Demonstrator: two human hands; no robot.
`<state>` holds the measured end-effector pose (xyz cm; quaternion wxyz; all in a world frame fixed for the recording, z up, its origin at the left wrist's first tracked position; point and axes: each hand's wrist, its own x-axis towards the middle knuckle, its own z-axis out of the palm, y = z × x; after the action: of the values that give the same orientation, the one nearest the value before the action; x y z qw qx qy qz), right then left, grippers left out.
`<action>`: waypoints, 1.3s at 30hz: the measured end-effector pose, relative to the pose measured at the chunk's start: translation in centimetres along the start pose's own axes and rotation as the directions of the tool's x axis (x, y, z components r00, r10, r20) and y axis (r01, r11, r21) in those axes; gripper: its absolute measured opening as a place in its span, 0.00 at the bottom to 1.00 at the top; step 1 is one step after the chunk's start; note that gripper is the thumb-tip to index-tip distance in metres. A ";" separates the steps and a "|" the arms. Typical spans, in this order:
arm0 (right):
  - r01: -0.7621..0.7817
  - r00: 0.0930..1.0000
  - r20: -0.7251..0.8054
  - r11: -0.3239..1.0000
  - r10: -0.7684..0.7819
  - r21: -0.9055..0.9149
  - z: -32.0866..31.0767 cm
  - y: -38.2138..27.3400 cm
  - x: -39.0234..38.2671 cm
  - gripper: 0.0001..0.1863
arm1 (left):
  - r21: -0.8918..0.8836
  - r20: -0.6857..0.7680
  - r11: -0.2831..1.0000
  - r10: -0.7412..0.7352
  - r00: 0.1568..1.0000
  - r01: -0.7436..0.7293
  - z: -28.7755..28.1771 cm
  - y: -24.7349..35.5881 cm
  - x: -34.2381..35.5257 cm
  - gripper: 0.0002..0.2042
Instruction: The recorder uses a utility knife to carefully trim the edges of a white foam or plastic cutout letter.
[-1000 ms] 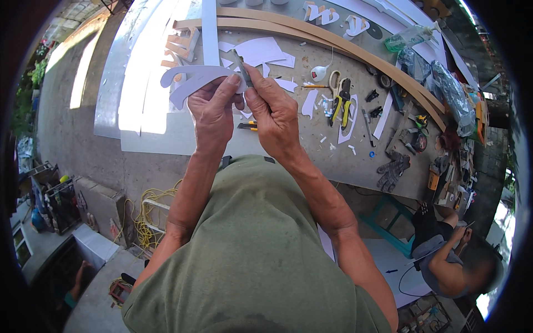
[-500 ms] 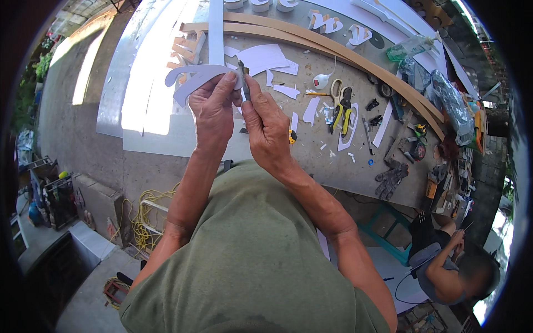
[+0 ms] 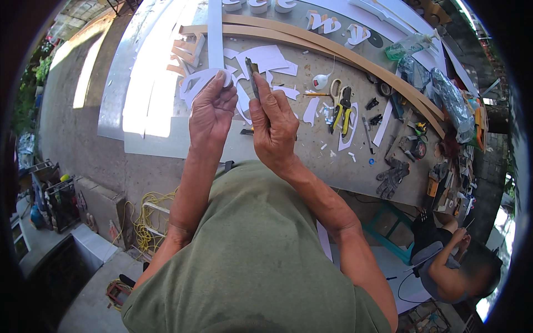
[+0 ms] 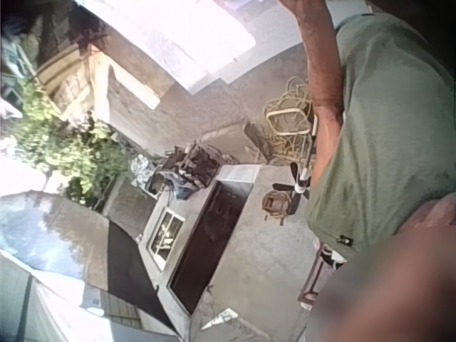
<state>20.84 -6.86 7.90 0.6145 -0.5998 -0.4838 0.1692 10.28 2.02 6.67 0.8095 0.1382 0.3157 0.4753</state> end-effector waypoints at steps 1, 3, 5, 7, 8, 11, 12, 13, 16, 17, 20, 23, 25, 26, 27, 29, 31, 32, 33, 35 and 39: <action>0.062 0.998 0.030 0.995 -0.060 -0.072 0.1 0.0 0.3 0.22 | -0.015 0.010 0.999 -0.030 1.000 0.030 -0.1 0.0 0.1 0.07; 0.116 0.991 0.083 0.990 -0.109 -0.082 0.8 0.3 0.5 0.22 | -0.060 0.031 0.998 -0.034 0.999 0.036 0.1 -0.4 0.0 0.06; 0.171 0.978 0.138 0.981 -0.158 -0.088 1.4 0.6 1.0 0.22 | -0.106 0.052 0.994 -0.035 0.998 0.040 0.3 -0.5 -0.2 0.06; 0.080 0.992 0.098 0.997 -0.080 0.002 1.6 0.3 1.8 0.23 | -0.079 0.038 0.995 -0.056 0.998 0.059 0.4 -0.4 -0.5 0.07; 0.082 0.992 0.100 0.997 -0.081 0.002 1.7 0.6 1.4 0.23 | -0.080 0.038 0.995 -0.054 0.998 0.057 0.2 -0.4 -0.4 0.07; 0.196 0.978 0.083 0.980 -0.193 -0.024 1.6 1.0 0.3 0.23 | -0.013 0.083 1.000 -0.015 0.996 0.016 -0.6 -0.5 -0.2 0.07; 0.136 0.986 0.105 0.990 -0.132 -0.036 1.4 0.8 0.4 0.23 | 0.023 0.084 0.999 0.023 0.996 -0.025 -0.3 -0.7 -0.4 0.08; 0.077 0.990 0.126 0.996 -0.070 -0.050 1.1 0.6 0.7 0.23 | 0.059 0.086 0.996 0.061 0.994 -0.066 -0.1 -0.8 -0.6 0.08; 0.065 0.988 0.141 0.997 -0.057 -0.049 0.6 0.5 0.3 0.23 | 0.129 0.074 0.981 0.136 0.988 -0.144 0.3 -1.0 -0.8 0.06; 0.062 0.990 0.132 0.998 -0.057 -0.031 0.7 0.5 -0.1 0.23 | 0.173 0.082 0.960 0.210 0.974 -0.221 0.4 -0.9 -0.8 0.06; 0.042 0.988 0.149 0.997 -0.031 -0.067 0.0 0.4 0.1 0.22 | 0.255 0.078 0.931 0.250 0.965 -0.262 0.7 -1.3 -1.0 0.06; -0.086 0.981 0.174 0.996 0.084 0.008 0.0 0.3 1.2 0.22 | 0.279 0.081 0.923 0.254 0.964 -0.267 0.8 -1.4 -1.2 0.06; -0.144 0.977 0.169 0.987 0.131 0.067 -0.1 0.5 0.2 0.21 | 0.256 0.094 0.930 0.249 0.964 -0.266 0.9 -1.2 -0.6 0.06; -0.165 0.974 0.174 0.982 0.148 0.091 -0.2 0.2 -0.6 0.21 | 0.253 0.103 0.928 0.256 0.961 -0.274 0.7 -1.2 -0.5 0.06; -0.164 0.973 0.177 0.982 0.146 0.092 -0.2 0.3 -0.5 0.21 | 0.251 0.112 0.926 0.263 0.958 -0.283 0.6 -1.1 -0.4 0.06; -0.236 0.962 0.167 0.965 0.215 0.116 -0.3 0.1 -0.4 0.21 | 0.245 0.115 0.933 0.243 0.963 -0.265 0.9 -1.5 -0.9 0.06; -0.280 0.950 0.187 0.949 0.251 0.143 -0.4 0.0 0.4 0.21 | 0.241 0.120 0.941 0.214 0.969 -0.238 1.0 -1.6 -1.6 0.06; -0.249 0.958 0.182 0.957 0.221 0.147 -0.2 0.0 0.5 0.20 | 0.237 0.137 0.936 0.231 0.963 -0.259 1.1 -1.2 -1.4 0.06; -0.217 0.966 0.177 0.964 0.190 0.151 -0.1 0.0 0.5 0.20 | 0.233 0.154 0.931 0.249 0.956 -0.280 1.1 -1.0 -1.1 0.06; -0.211 0.968 0.168 0.966 0.186 0.151 -0.4 0.3 -0.6 0.20 | 0.237 0.142 0.934 0.241 0.960 -0.269 1.0 -1.2 -0.7 0.06; -0.219 0.966 0.161 0.970 0.201 0.104 -0.3 0.1 0.3 0.20 | 0.228 0.138 0.944 0.211 0.968 -0.239 1.3 -1.4 -1.4 0.06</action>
<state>21.25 -6.83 8.00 0.5904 -0.5948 -0.4510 0.3069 11.60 0.23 7.51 0.7433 0.2978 0.3077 0.5139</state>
